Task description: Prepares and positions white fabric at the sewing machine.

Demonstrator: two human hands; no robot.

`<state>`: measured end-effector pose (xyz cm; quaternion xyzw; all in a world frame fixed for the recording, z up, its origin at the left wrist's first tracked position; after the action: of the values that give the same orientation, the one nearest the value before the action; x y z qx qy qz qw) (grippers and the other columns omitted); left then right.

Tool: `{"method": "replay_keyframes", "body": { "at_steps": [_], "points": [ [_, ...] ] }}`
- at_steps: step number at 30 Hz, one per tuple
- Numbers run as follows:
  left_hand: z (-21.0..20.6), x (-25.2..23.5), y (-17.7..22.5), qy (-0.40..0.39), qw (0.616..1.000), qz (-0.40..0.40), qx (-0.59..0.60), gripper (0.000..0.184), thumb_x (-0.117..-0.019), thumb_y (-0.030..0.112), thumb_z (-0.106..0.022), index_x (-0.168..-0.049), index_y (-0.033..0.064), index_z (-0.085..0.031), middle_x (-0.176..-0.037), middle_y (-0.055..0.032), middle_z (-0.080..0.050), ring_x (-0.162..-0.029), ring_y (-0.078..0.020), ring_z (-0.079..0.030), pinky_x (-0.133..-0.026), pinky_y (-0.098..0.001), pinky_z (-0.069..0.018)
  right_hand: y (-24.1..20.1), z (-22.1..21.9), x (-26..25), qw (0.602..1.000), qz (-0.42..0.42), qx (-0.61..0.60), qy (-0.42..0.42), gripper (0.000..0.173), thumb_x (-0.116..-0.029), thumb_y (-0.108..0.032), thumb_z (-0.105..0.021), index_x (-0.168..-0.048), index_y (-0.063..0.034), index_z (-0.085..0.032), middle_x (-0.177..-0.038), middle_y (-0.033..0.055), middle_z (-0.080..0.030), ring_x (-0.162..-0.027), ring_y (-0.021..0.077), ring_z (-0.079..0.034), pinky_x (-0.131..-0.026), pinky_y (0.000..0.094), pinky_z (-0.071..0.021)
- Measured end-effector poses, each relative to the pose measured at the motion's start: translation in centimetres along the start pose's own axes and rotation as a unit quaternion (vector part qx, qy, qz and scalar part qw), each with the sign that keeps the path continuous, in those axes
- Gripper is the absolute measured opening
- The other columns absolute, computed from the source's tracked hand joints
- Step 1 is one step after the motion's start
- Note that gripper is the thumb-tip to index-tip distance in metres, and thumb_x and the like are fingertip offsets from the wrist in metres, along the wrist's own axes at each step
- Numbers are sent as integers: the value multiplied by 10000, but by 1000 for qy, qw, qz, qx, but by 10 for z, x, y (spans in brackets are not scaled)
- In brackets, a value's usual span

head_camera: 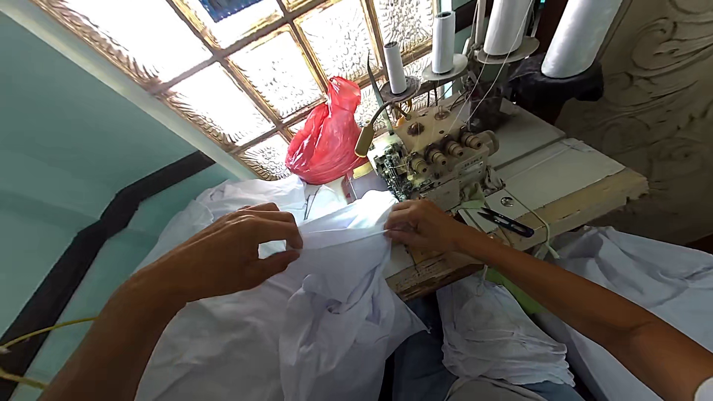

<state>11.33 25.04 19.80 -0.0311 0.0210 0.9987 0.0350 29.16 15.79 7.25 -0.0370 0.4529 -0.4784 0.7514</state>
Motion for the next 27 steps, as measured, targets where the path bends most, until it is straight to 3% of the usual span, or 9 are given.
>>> {"method": "replay_keyframes", "body": {
  "at_steps": [5, 8, 10, 13, 16, 19, 23, 27],
  "points": [
    [9, 4, -19, 61, 996, 50, -28, 225, -885, 251, -561, -901, 122, -744, -820, 47, -686, -760, -56, -638, -678, -271, -521, -6, 8, -4, 992, -30, -119, 24, 118, -924, -72, -686, -901, 19, -758, -825, 86, -718, -756, 107, -670, -704, 253, -549],
    [10, -6, -11, 105, 991, 68, -48, 230, -917, 182, -539, -888, 55, -728, -747, -34, -665, -693, -174, -617, -655, -418, -466, 1, 11, 2, 983, -67, -171, 21, 85, -903, -54, -732, -866, 22, -722, -780, 51, -695, -707, 36, -640, -666, 185, -533],
    [9, -17, -1, 136, 986, 66, -65, 226, -922, 139, -517, -872, 26, -706, -713, -67, -624, -681, -221, -584, -663, -439, -444, 4, 12, 8, 980, -80, -180, 17, 113, -900, -43, -731, -844, 11, -649, -750, 35, -649, -683, 24, -615, -653, 173, -520],
    [7, -33, 8, 159, 983, 62, -69, 233, -944, 131, -496, -884, 21, -692, -704, -76, -584, -689, -232, -563, -695, -438, -428, 4, 16, 21, 983, -102, -155, 7, 102, -929, -39, -697, -930, 25, -617, -776, 50, -630, -700, 52, -615, -680, 200, -532],
    [-1, -48, 11, 146, 986, 48, -70, 244, -958, 140, -492, -886, 20, -692, -714, -94, -604, -703, -264, -569, -701, -458, -404, 1, 16, 35, 989, -111, -92, -31, 217, -987, -48, -618, -1169, 64, -658, -839, 108, -659, -728, 132, -617, -709, 273, -532],
    [-14, -58, 13, 113, 990, 16, -84, 237, -951, 161, -504, -874, 53, -701, -720, -72, -639, -696, -273, -586, -690, -475, -422, -3, 7, 50, 993, -96, -36, -61, 216, -1019, -57, -551, -1032, 67, -727, -902, 167, -670, -821, 228, -647, -770, 327, -540],
    [-24, -63, 3, 59, 994, 24, -86, 255, -976, 220, -541, -975, 67, -746, -815, -77, -679, -789, -307, -617, -740, -518, -440, 7, -5, 57, 991, -108, -42, -70, 260, -1043, -51, -497, -1074, 86, -715, -1006, 216, -713, -928, 303, -697, -850, 412, -551],
    [-20, -64, 3, 67, 988, 36, -135, 206, -974, 113, -563, -856, 10, -696, -820, -145, -640, -825, -381, -614, -720, -551, -437, 20, 0, 46, 994, -96, -37, -29, 203, -1010, -10, -530, -1037, 85, -708, -948, 194, -703, -903, 277, -687, -849, 390, -551]
  ]
}}
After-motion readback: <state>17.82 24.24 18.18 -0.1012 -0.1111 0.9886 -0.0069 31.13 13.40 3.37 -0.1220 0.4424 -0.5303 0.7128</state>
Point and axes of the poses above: each hand's wrist, its own x-axis away from the middle knuckle, its own z-axis out of the back of the hand, y = z × x, the point moved 8 cm from there along -x, towards the middle knuckle
